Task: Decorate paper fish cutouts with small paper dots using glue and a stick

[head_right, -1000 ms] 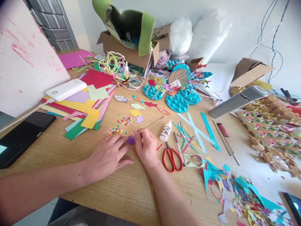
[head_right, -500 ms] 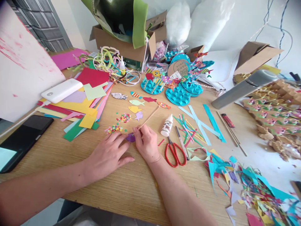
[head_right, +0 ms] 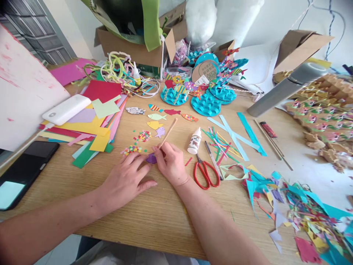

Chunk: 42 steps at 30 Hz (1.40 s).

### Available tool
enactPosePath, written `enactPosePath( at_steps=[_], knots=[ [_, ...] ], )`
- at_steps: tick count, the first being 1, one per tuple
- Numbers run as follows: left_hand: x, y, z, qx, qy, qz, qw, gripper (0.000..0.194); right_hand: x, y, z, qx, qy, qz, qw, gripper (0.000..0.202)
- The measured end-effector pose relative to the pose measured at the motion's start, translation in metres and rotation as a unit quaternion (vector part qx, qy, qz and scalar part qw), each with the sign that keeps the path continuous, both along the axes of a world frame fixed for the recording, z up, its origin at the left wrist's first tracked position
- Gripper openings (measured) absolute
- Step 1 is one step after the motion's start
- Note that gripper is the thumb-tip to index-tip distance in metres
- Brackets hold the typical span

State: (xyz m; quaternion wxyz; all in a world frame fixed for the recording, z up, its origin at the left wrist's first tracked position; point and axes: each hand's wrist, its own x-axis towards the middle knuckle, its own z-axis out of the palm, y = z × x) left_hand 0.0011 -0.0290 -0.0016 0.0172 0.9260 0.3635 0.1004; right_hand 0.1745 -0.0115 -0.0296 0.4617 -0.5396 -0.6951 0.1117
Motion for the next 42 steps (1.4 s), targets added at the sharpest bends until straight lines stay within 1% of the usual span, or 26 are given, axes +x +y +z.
enactPosePath(
  at_steps=[8, 18, 26, 42],
  knots=[
    [-0.0002, 0.0019, 0.0009, -0.008, 0.01, -0.004, 1.0, 0.044, 0.0009, 0.0005, -0.0014, 0.008, 0.004, 0.017, 1.0, 0.021],
    [-0.0009, 0.0028, 0.0014, -0.008, 0.008, -0.007, 1.0, 0.043, 0.001, 0.0005, -0.001, 0.001, 0.012, 0.02, 1.0, 0.023],
    [-0.0011, 0.0035, -0.0006, -0.004, 0.001, -0.01, 1.0, 0.043, 0.0015, 0.0013, -0.0029, 0.023, 0.02, 0.029, 0.999, 0.019],
    [-0.001, 0.0036, 0.0002, -0.004, 0.004, -0.01, 1.0, 0.042, 0.0012, 0.0011, -0.0043, 0.018, 0.018, 0.03, 0.999, 0.021]
  ],
)
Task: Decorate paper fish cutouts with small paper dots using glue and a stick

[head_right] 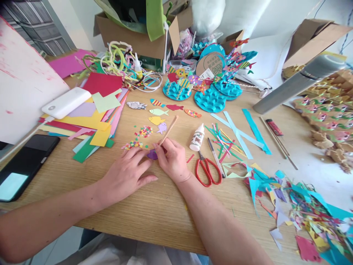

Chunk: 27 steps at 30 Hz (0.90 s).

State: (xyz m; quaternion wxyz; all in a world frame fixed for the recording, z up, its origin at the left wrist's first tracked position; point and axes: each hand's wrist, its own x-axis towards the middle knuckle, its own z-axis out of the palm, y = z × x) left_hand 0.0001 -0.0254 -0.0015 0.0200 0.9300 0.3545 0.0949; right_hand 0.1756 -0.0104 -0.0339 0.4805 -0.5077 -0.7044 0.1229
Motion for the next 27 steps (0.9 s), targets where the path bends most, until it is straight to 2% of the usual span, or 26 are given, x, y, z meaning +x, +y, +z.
enactPosePath(
  at_steps=[27],
  knots=[
    [-0.0003, -0.0008, -0.0012, -0.008, -0.001, 0.001, 1.0, 0.041, 0.0001, -0.0012, 0.0009, -0.001, -0.007, 0.002, 1.0, 0.019]
  ],
)
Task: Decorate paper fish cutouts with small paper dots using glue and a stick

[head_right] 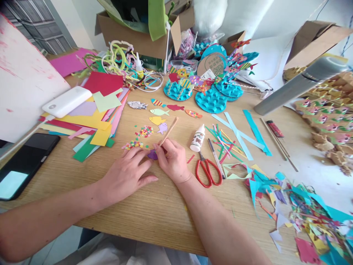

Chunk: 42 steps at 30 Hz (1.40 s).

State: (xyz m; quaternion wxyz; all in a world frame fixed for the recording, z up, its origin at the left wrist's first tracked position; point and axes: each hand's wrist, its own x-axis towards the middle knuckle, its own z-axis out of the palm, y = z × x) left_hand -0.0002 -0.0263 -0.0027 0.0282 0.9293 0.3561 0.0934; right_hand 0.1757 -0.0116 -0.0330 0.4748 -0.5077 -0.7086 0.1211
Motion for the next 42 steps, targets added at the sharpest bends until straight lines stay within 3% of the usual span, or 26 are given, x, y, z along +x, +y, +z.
enactPosePath(
  at_steps=[42],
  knots=[
    [-0.0002, 0.0001, 0.0031, -0.014, -0.004, -0.004, 1.0, 0.042, 0.0002, 0.0005, 0.0011, -0.016, 0.006, 0.03, 0.999, 0.014]
  ],
)
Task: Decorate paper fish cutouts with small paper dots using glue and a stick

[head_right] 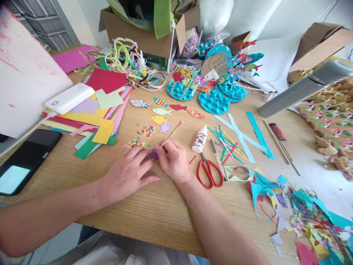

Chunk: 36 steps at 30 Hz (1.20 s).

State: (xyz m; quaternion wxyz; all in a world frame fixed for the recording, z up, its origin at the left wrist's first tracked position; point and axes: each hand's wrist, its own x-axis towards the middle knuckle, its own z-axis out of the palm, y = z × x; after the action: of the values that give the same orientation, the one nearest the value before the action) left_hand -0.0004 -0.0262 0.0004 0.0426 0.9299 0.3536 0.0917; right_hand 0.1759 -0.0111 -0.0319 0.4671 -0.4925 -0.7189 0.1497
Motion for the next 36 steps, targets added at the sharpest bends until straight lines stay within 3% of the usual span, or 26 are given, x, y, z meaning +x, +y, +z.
enactPosePath(
  at_steps=[36],
  knots=[
    [0.0002, 0.0018, -0.0013, -0.003, 0.008, 0.002, 1.0, 0.043, -0.001, 0.0006, 0.0019, 0.003, 0.001, 0.005, 1.0, 0.012]
  ],
)
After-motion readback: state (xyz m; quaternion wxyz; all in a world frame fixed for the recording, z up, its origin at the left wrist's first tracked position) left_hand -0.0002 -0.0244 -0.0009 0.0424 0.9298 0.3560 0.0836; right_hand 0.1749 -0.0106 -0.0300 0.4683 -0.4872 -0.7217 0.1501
